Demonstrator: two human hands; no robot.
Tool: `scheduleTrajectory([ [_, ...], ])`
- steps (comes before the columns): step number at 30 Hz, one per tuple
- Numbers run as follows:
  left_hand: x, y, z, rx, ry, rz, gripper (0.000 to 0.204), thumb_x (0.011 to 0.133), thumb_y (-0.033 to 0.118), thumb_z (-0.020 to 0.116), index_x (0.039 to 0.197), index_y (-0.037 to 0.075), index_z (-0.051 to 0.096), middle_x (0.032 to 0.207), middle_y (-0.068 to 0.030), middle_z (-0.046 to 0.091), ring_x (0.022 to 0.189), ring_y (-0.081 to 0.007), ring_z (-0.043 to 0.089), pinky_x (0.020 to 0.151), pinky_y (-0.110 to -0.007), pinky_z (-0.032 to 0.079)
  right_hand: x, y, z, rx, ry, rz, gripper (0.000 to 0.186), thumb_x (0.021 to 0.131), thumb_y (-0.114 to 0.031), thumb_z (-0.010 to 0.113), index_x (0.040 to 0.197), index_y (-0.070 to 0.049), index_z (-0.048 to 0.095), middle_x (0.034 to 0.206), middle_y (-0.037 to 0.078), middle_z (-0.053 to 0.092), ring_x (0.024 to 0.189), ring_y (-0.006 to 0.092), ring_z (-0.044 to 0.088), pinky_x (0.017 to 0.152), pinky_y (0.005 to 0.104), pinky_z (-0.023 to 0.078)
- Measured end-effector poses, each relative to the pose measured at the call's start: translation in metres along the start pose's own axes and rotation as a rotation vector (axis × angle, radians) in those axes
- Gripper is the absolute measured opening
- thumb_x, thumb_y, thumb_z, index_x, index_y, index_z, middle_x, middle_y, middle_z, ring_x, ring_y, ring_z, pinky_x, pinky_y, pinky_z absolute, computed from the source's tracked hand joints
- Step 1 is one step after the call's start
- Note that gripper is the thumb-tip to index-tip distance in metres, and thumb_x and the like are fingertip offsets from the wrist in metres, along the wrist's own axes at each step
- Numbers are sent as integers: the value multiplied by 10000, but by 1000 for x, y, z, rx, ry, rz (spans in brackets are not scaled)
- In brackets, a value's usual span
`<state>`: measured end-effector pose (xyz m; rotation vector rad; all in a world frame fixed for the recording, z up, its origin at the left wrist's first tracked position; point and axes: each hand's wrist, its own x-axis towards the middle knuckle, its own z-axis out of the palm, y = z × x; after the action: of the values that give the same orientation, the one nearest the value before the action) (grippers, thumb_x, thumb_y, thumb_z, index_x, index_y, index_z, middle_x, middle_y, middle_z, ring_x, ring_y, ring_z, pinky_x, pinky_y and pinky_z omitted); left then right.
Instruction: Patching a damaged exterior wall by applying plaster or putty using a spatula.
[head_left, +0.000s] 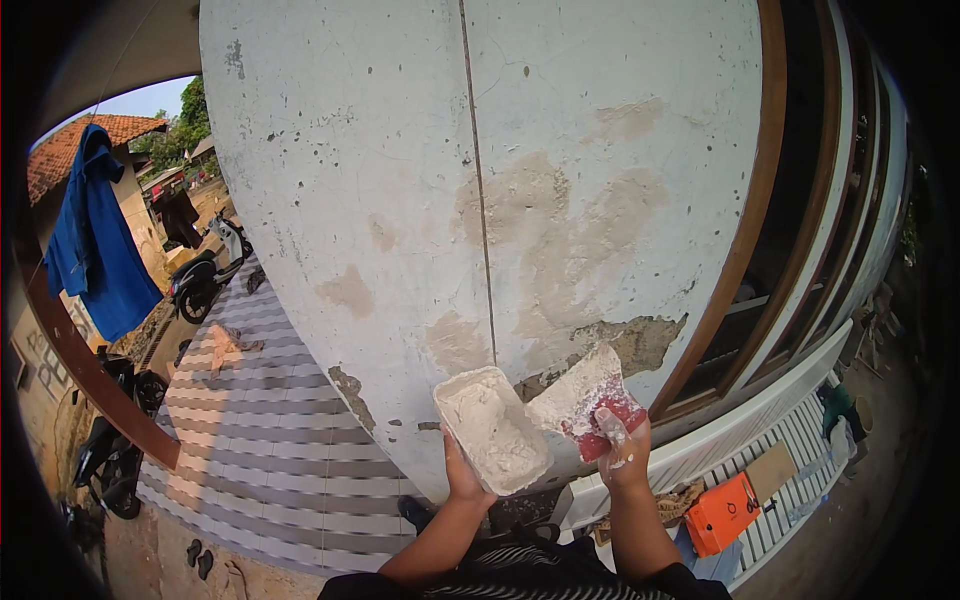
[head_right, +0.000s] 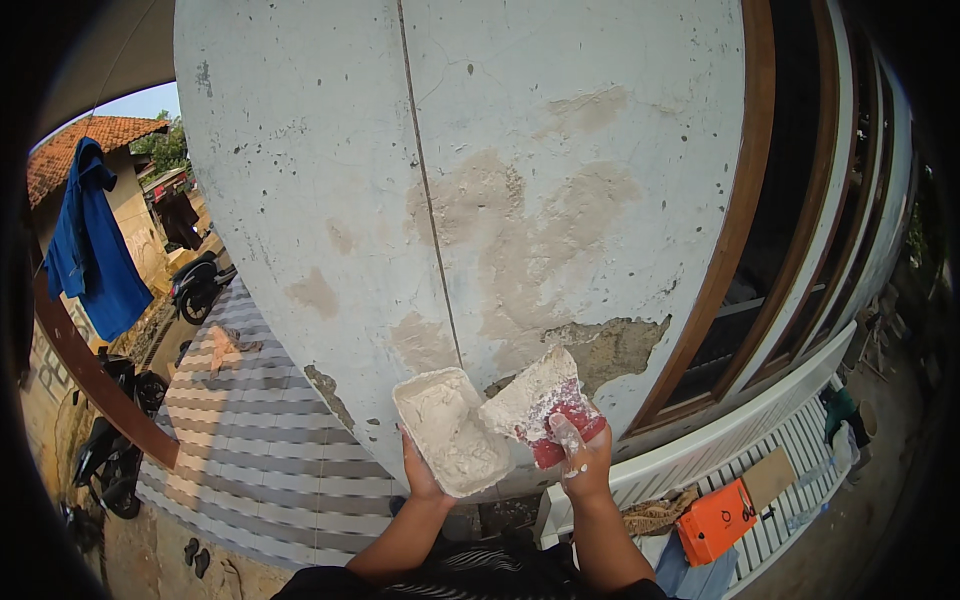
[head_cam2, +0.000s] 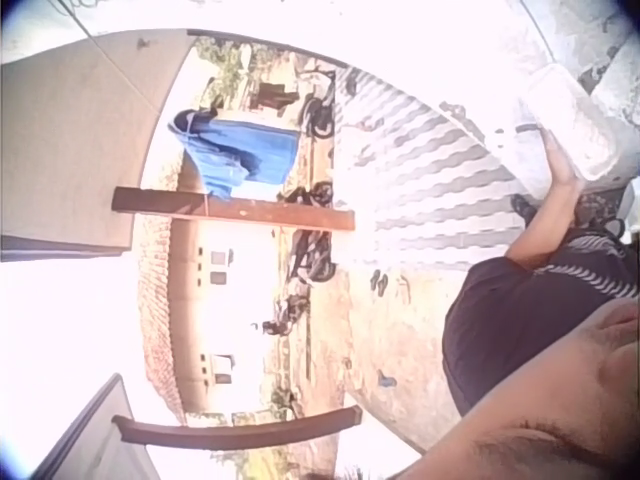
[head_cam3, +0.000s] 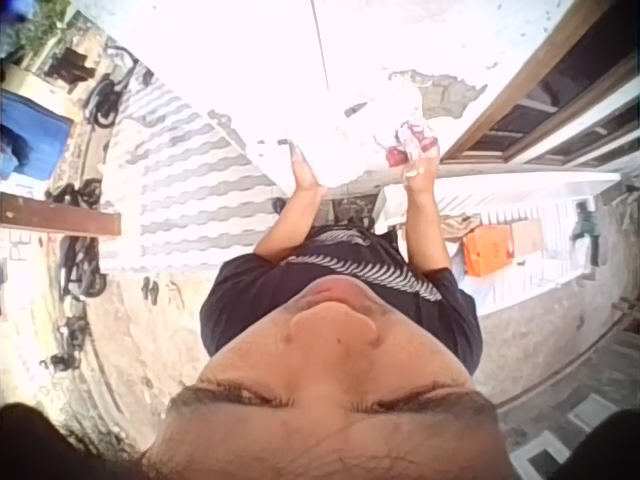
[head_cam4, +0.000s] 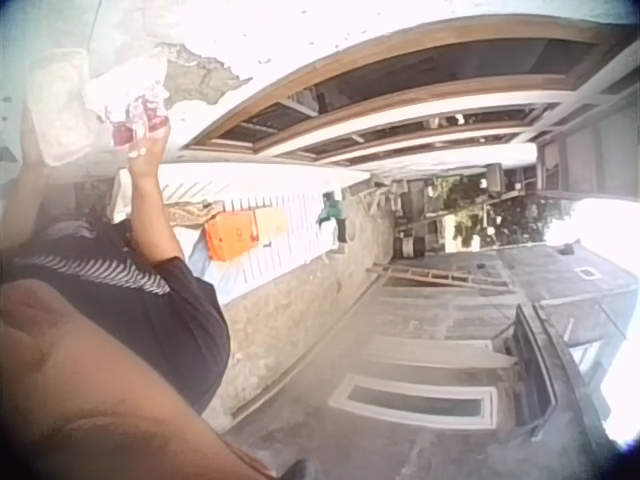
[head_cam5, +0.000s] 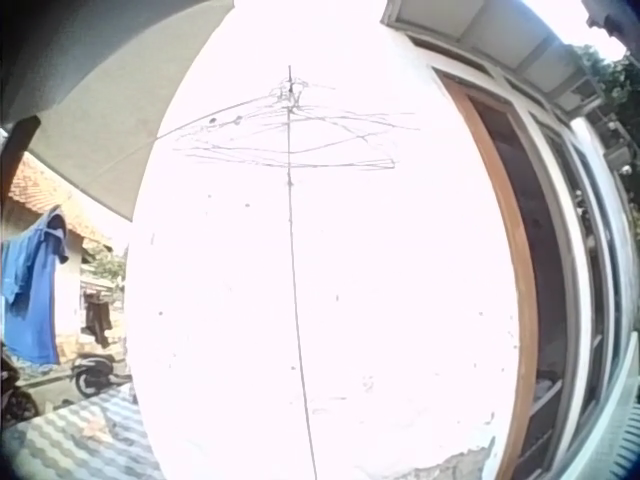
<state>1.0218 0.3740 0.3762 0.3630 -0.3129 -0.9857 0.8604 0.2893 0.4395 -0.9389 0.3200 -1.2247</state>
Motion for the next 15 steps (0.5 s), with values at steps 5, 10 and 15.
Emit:
scheduleTrajectory([
  [5,-5,16,0,-90,-32,-15,685,954,612,300,1448,139,332,1434,-99,426,1278,-330,449,1057,-498,372,5,2,10,86,-5,92,343,861,-54,633,1170,47,521,1053,105,627,936,206,639,852,361,533],
  [10,-10,39,-10,-184,-25,49,659,954,595,328,1442,152,351,1428,-91,437,1267,-334,462,1050,-515,380,34,-14,69,-96,-181,-32,247,878,-18,626,1113,18,559,1041,91,630,904,159,629,793,297,525],
  [15,-19,72,-12,-252,-21,238,620,948,552,389,1432,164,375,1411,-82,463,1237,-337,497,1013,-546,415,91,-53,185,-802,-447,-991,226,852,43,575,1077,35,567,961,137,608,832,189,610,687,327,505],
])
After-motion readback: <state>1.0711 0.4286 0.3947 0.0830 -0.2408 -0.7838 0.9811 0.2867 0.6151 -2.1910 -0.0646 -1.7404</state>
